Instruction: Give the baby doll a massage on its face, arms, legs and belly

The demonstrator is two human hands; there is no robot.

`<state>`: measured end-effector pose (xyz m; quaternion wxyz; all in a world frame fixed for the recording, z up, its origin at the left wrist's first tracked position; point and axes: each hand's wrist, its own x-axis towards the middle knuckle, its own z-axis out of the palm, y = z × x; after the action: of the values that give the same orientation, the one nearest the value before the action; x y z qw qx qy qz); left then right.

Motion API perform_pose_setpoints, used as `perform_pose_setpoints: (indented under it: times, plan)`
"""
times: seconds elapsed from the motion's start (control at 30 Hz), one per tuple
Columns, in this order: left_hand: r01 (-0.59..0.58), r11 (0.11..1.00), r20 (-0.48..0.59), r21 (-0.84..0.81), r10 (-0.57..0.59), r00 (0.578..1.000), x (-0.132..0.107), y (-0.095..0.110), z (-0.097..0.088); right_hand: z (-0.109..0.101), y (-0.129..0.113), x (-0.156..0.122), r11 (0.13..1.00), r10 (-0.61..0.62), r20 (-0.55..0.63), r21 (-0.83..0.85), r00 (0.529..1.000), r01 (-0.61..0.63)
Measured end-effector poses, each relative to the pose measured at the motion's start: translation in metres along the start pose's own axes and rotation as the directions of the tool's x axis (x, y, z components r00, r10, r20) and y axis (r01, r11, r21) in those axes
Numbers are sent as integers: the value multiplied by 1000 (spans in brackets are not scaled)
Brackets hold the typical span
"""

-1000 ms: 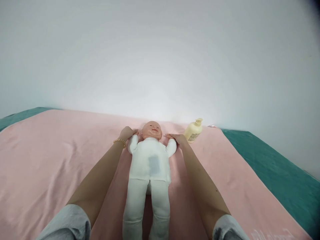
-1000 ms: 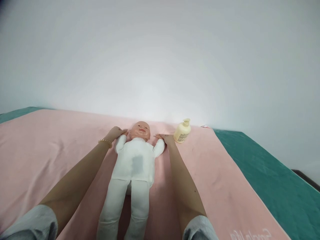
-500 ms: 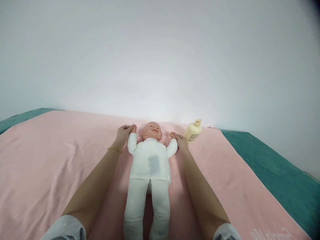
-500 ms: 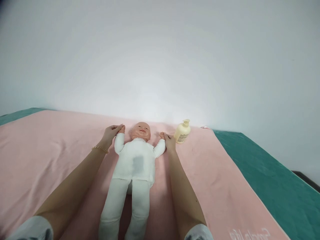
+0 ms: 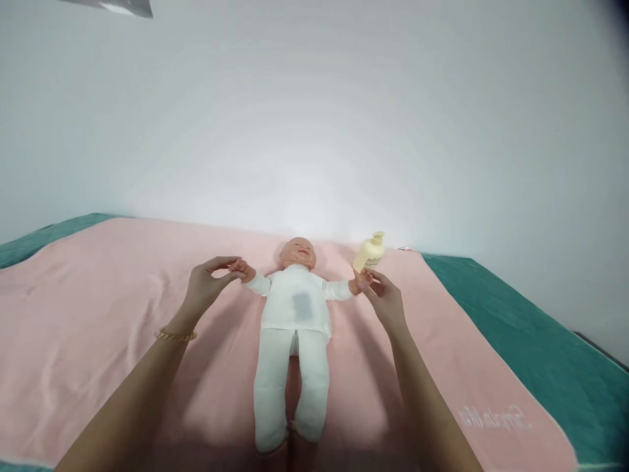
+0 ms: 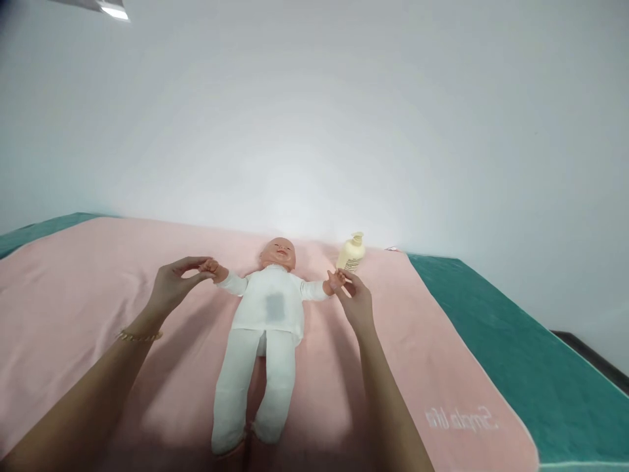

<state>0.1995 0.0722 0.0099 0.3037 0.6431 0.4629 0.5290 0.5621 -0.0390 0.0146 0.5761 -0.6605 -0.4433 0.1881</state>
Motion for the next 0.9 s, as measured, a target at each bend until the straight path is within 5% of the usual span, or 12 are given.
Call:
perform_pose_setpoints:
  times: [0.23,0.37,0.57,0.73,0.9]
  plan:
    - [-222,923,32,313,223,974,-75,-9,-10,-9,29,-77,968,-58,5,-246,998,58]
    - [2,936,-48,351,16,999,-109,-12,-2,-1,41,-108,973,147,-74,-167,986,-157]
    - [184,853,33,487,-229,973,-132,-4,5,11,44,-126,941,174,-82,-281,981,-190]
    - [156,834,63,530,-222,973,-137,1,7,16,44,-131,918,85,-21,-387,996,-87]
    - [192,837,47,512,-250,967,-135,-9,7,16,50,-130,894,143,-13,-428,990,-135]
